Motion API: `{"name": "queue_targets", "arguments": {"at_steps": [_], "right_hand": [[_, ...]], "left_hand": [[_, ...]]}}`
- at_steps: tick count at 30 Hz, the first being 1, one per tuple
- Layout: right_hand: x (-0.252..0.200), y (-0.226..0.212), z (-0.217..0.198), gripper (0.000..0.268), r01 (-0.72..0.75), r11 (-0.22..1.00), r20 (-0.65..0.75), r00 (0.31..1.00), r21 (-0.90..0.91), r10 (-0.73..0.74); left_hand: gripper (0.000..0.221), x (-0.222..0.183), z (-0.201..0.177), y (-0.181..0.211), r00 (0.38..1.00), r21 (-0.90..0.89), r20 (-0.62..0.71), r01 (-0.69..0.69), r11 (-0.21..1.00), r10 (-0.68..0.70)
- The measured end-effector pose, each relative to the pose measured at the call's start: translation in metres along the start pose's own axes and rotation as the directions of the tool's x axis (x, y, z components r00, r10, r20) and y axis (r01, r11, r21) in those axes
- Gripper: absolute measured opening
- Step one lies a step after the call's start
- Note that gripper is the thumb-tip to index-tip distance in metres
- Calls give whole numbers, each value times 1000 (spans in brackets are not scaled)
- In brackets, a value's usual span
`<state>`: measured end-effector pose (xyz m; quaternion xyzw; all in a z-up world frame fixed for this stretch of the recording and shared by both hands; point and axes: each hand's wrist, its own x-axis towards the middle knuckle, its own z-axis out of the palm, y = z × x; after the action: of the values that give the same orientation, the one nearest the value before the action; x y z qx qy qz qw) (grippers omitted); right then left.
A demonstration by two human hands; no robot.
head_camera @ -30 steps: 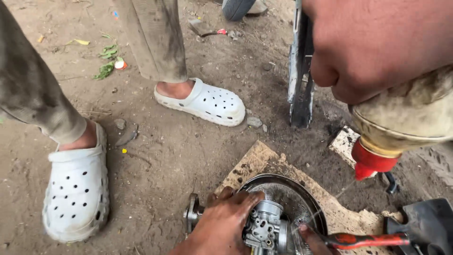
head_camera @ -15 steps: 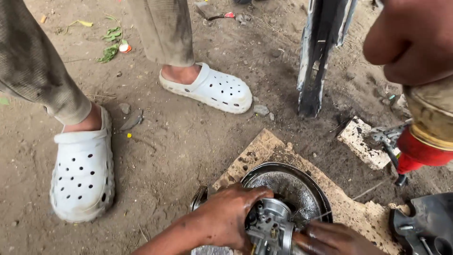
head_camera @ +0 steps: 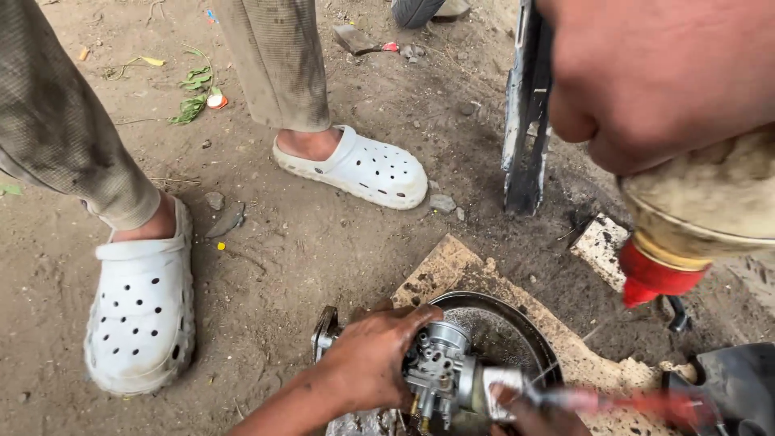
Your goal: Cleaning a motorcycle carburetor with a brush and fuel in a metal bowl.
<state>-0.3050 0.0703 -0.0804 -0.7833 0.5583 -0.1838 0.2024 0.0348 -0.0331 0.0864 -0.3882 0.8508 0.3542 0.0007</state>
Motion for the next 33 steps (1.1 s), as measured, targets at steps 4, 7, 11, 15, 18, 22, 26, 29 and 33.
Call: {"name": "queue_targets", "arguments": {"at_steps": [4, 7, 11, 15, 18, 22, 26, 29, 33], "right_hand": [[4, 0, -3, 39, 289, 943, -84, 949, -164, -305], [-1, -4, 13, 33, 516, 786, -129, 802, -341, -583], [-15, -11, 40, 29, -72, 982, -283, 952, 177, 120], [-3, -22, 28, 29, -137, 965, -294, 935, 225, 201], [5, -31, 19, 28, 3, 996, -331, 943, 93, 28], [-19, -27, 9, 28, 111, 993, -332, 936, -38, -118], [-43, 15, 1, 36, -26, 936, -288, 948, 352, 135], [-59, 39, -7, 41, -139, 809, -220, 924, 571, 313], [-75, 47, -6, 47, -235, 594, -130, 852, 769, 506]], "left_hand": [[114, -1, -6, 0, 1000, -1, -13, -9, 1000, 9], [116, 2, 1, 0, 996, 20, 93, 7, 1000, -9], [121, 4, -1, 9, 996, -1, 73, -56, 998, 56], [112, -3, 0, 7, 996, -6, -43, -81, 997, 81], [110, -4, 4, -1, 993, -98, -48, -115, 988, 111], [104, -8, 26, -9, 975, -115, -141, -189, 975, 172], [109, -15, 27, -17, 983, -253, -152, -142, 957, 105], [101, -21, 15, -8, 991, -456, -125, -11, 890, -52], [102, -27, 14, -10, 983, -356, -147, 51, 933, -110]]}}
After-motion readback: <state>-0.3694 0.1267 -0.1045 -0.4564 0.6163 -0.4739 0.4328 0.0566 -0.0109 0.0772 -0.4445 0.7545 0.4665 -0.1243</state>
